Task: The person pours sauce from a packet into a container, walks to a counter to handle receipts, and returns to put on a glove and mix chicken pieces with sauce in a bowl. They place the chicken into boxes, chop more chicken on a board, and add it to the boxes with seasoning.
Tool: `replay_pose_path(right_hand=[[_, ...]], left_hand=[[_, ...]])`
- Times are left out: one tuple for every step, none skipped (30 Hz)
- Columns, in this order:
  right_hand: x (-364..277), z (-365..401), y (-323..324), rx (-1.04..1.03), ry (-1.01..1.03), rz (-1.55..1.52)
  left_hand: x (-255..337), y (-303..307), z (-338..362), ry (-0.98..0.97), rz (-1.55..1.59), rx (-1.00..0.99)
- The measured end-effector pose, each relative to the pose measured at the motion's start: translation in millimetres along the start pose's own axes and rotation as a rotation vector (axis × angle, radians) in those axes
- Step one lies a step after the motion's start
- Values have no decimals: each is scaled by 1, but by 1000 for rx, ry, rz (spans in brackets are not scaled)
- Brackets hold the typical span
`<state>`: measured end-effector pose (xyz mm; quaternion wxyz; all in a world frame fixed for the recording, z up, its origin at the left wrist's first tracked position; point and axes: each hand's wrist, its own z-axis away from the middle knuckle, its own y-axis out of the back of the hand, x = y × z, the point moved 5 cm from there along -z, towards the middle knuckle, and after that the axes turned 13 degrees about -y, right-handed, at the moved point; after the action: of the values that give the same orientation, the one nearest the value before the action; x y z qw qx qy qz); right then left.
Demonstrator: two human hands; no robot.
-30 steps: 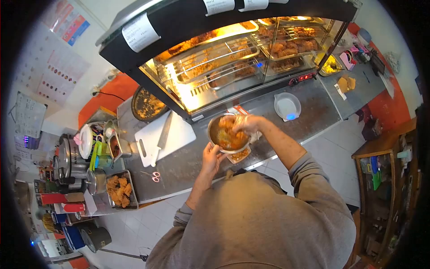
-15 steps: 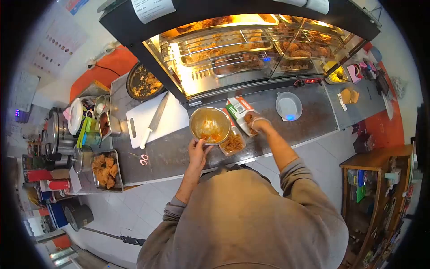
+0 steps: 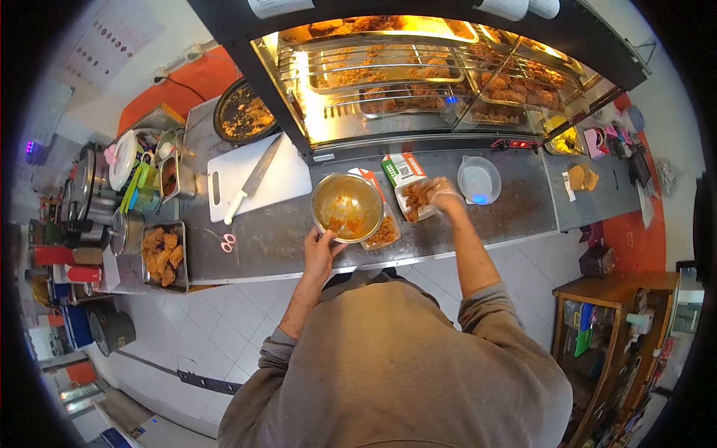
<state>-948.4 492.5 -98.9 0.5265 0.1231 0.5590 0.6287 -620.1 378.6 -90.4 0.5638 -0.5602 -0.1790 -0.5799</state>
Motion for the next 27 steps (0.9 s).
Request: replay_pose_path(right_hand=[[-33, 24, 24, -371, -17, -274], [-46, 46, 35, -507, -114, -640], [-56, 53, 37, -512, -109, -638], [-75, 61, 40, -529, 84, -635], [-92, 70, 40, -542, 277, -630], [-101, 72, 31, -541, 281, -630], [-113, 73, 19, -363, 392, -297], [-122, 74, 7, -179, 490, 36], [-127, 76, -9, -175, 497, 33], [-131, 82, -27, -79, 596, 217], [-134, 88, -37, 18, 689, 403], [-132, 89, -42, 18, 697, 402], [-127, 89, -50, -88, 675, 370], [-126, 92, -51, -191, 651, 337], [-124, 89, -44, -190, 656, 336], [-120, 82, -32, -264, 670, 275], [-117, 77, -18, -335, 682, 215], [-113, 69, -3, -216, 637, 256], [-109, 56, -7, -216, 641, 262], [-94, 33, -19, -267, 418, 151], [-83, 21, -21, -309, 195, 39], [-86, 35, -14, -3, 609, 250], [-80, 37, -18, 8, 615, 253], [-70, 32, -26, -3, 537, 111], [-59, 27, -38, -20, 456, -31], [-46, 22, -56, -104, 315, -134], [-39, 11, -69, -107, 316, -130]], left_hand=[[1, -2, 3, 6, -11, -27], [3, -8, 5, 16, -8, -37], [3, -12, 5, 12, -8, -31], [3, -17, 4, 8, -33, -65], [2, -22, 4, 5, -58, -100], [2, -28, 5, -7, -58, -143], [1, -32, 5, -12, -58, -143], [-1, -36, 7, -21, -127, -173], [-1, -40, 6, -31, -197, -202], [0, -44, 5, -40, -200, -201], [2, -49, 5, -47, -188, -207], [4, -54, 5, -53, -174, -209], [5, -56, 5, -57, -160, -210], [11, -56, 0, -82, -189, -245], [16, -57, -3, -86, -190, -243], [18, -58, -5, -82, -243, -265], [21, -63, -7, -79, -295, -290], [21, -68, -12, -126, -263, -287], [17, -73, -17, -129, -257, -283], [19, -84, -19, -214, -310, -336], [21, -95, -21, -304, -364, -390], [14, -100, -27, -274, -377, -375], [9, -110, -29, -286, -375, -377], [6, -118, -28, -322, -340, -358], [1, -123, -28, -353, -305, -336], [-13, -121, -39, -513, -425, -400], [-17, -125, -39, -512, -423, -395]])
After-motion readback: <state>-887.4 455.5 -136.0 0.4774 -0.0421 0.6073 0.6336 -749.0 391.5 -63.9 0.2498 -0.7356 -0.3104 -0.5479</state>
